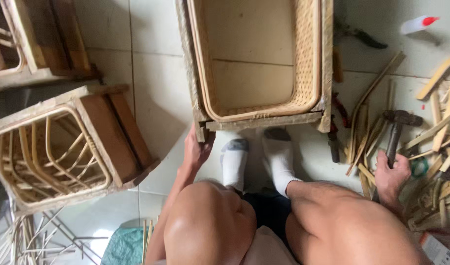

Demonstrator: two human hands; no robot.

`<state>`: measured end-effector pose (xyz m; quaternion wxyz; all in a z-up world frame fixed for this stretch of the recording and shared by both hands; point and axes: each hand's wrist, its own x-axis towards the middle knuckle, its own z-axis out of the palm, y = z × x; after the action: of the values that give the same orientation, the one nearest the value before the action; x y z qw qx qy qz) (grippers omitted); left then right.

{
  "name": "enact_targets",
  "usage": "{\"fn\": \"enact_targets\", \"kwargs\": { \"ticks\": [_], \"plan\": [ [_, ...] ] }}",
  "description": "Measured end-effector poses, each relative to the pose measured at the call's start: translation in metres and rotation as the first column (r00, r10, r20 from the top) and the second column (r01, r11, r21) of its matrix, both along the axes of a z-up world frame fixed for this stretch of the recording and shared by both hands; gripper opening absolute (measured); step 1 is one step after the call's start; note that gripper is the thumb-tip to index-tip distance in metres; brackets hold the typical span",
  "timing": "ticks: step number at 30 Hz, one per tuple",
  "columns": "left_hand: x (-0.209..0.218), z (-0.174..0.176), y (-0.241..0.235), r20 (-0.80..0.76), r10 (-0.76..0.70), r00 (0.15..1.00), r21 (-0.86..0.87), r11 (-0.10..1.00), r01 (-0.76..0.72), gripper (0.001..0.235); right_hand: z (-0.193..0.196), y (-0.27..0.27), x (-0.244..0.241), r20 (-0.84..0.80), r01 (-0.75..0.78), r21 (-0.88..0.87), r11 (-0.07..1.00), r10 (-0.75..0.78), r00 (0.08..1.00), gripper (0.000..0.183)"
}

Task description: The person applies glue to the edges of a rectangular woven basket frame, then inserts a woven basket body into the frame. They use pliers to adjust the fit and a hammer to tap the frame into place, completing the assembly.

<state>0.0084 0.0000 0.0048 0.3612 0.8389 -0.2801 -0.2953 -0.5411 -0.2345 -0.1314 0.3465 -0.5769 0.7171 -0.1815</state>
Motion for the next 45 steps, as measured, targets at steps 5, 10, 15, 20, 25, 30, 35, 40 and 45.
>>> {"fn": "enact_targets", "kwargs": {
  "ticks": [5,10,15,20,25,30,35,40,45],
  "plan": [
    [0.007,-0.024,0.009,0.032,0.013,0.999,0.009,1.000,-0.013,0.040,-0.013,-0.006,0.005,-0.026,-0.091,-0.022,0.996,0.090,0.996,0.036],
    [-0.007,-0.023,0.006,-0.002,0.029,1.000,-0.146,0.989,-0.028,0.025,-0.008,0.006,0.004,-0.104,-0.185,-0.189,0.965,0.167,0.980,0.030],
    [-0.012,-0.012,0.008,0.011,0.034,0.999,-0.050,0.998,-0.034,0.028,0.039,0.013,0.037,-0.176,-0.047,-0.016,0.999,0.044,0.983,0.028],
    [-0.012,-0.011,0.003,0.038,0.022,0.999,-0.009,1.000,-0.021,0.033,0.100,0.019,0.097,0.283,0.056,0.177,0.983,-0.105,0.953,0.036],
    [-0.018,-0.011,0.002,0.108,0.003,0.994,0.007,1.000,-0.003,0.037,0.132,0.037,0.131,0.716,-0.196,0.258,0.946,-0.051,0.696,0.055],
    [-0.015,-0.004,0.000,0.023,0.017,1.000,0.087,0.996,-0.019,0.040,0.140,0.038,0.158,0.745,-0.380,0.656,0.653,-0.476,0.467,0.055],
    [-0.011,0.013,-0.001,0.156,-0.099,0.983,0.014,0.995,0.098,0.075,0.140,0.039,0.143,0.697,-0.245,0.569,0.785,-0.303,0.650,0.049],
    [-0.008,0.015,-0.004,0.692,-0.280,0.665,-0.039,0.906,0.422,0.084,0.109,0.040,0.092,0.156,-0.055,0.161,0.985,0.030,0.987,0.032],
    [-0.020,-0.002,-0.006,0.756,-0.348,0.555,0.095,0.897,0.433,0.075,0.066,0.036,0.035,-0.273,-0.140,-0.162,0.977,0.092,0.958,0.025]
  ]
}}
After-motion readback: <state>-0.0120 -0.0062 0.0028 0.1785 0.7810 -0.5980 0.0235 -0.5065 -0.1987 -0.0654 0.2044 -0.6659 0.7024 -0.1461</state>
